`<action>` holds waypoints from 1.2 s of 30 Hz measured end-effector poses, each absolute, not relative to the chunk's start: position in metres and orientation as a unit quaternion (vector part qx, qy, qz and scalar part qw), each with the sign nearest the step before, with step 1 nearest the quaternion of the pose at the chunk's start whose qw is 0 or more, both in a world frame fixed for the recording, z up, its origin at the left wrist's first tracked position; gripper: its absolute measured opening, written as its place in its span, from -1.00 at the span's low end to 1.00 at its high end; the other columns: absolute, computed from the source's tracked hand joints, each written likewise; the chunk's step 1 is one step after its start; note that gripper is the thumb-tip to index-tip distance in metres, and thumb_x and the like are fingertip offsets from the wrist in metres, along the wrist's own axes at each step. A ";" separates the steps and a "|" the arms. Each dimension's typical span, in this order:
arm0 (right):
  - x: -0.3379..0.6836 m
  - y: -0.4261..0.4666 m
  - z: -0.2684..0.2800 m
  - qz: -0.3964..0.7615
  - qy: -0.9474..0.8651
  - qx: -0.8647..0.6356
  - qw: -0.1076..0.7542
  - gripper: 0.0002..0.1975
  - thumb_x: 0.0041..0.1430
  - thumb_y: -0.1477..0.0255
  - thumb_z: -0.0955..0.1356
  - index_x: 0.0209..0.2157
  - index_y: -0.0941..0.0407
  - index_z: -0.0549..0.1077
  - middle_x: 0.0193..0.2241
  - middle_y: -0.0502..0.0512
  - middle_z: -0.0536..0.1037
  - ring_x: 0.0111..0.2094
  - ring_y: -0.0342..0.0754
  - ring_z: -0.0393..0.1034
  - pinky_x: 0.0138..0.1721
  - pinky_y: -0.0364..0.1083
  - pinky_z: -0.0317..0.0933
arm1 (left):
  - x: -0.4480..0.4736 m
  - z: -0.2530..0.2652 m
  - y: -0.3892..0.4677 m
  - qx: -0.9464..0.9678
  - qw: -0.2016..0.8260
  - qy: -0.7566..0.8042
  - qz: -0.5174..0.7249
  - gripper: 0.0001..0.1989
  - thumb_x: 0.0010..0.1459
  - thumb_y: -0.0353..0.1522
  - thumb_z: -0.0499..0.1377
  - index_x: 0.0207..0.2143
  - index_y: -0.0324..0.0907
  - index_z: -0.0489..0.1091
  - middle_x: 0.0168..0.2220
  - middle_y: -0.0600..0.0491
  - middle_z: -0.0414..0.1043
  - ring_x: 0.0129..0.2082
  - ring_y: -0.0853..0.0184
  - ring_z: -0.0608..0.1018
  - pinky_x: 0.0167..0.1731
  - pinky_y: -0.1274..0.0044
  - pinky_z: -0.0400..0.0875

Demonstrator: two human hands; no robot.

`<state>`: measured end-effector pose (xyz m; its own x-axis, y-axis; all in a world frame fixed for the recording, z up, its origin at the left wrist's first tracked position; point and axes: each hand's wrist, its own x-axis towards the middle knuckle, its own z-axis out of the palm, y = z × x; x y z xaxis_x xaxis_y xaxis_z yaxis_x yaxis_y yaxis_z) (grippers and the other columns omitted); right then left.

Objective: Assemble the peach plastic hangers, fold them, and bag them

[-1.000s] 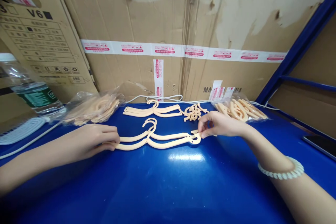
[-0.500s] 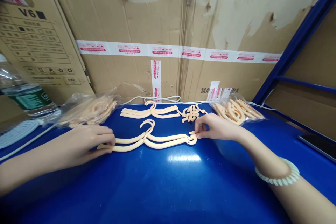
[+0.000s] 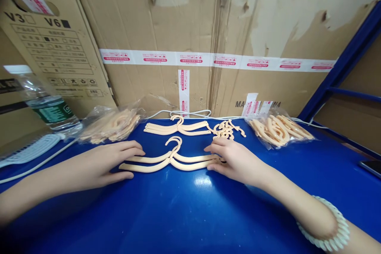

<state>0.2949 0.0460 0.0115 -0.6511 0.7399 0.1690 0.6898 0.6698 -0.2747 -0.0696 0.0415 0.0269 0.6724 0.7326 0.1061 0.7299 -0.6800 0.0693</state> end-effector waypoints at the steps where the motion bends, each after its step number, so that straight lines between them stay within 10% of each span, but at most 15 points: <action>1: 0.295 0.047 0.011 0.095 -0.903 -0.399 0.128 -0.68 0.25 0.27 0.31 -0.03 0.11 0.43 -0.18 0.19 0.46 -0.19 0.04 0.40 -0.16 0.01 0.28 | -0.070 0.027 0.043 0.914 0.032 0.400 0.052 -0.72 0.15 -0.32 0.19 -0.06 -0.04 0.39 -0.10 0.07 0.44 -0.15 0.28 0.54 -0.18 0.55 0.41; 36: 0.305 0.067 -0.002 0.099 -0.881 -0.433 0.163 -0.83 0.21 0.31 0.32 -0.24 0.11 0.45 -0.37 0.08 0.43 -0.34 -0.05 0.32 -0.30 -0.08 0.20 | -0.063 0.013 0.055 0.918 0.029 0.388 0.077 -0.79 0.24 -0.39 0.00 -0.13 -0.12 0.38 -0.18 0.01 0.45 -0.20 0.24 0.51 -0.20 0.47 0.39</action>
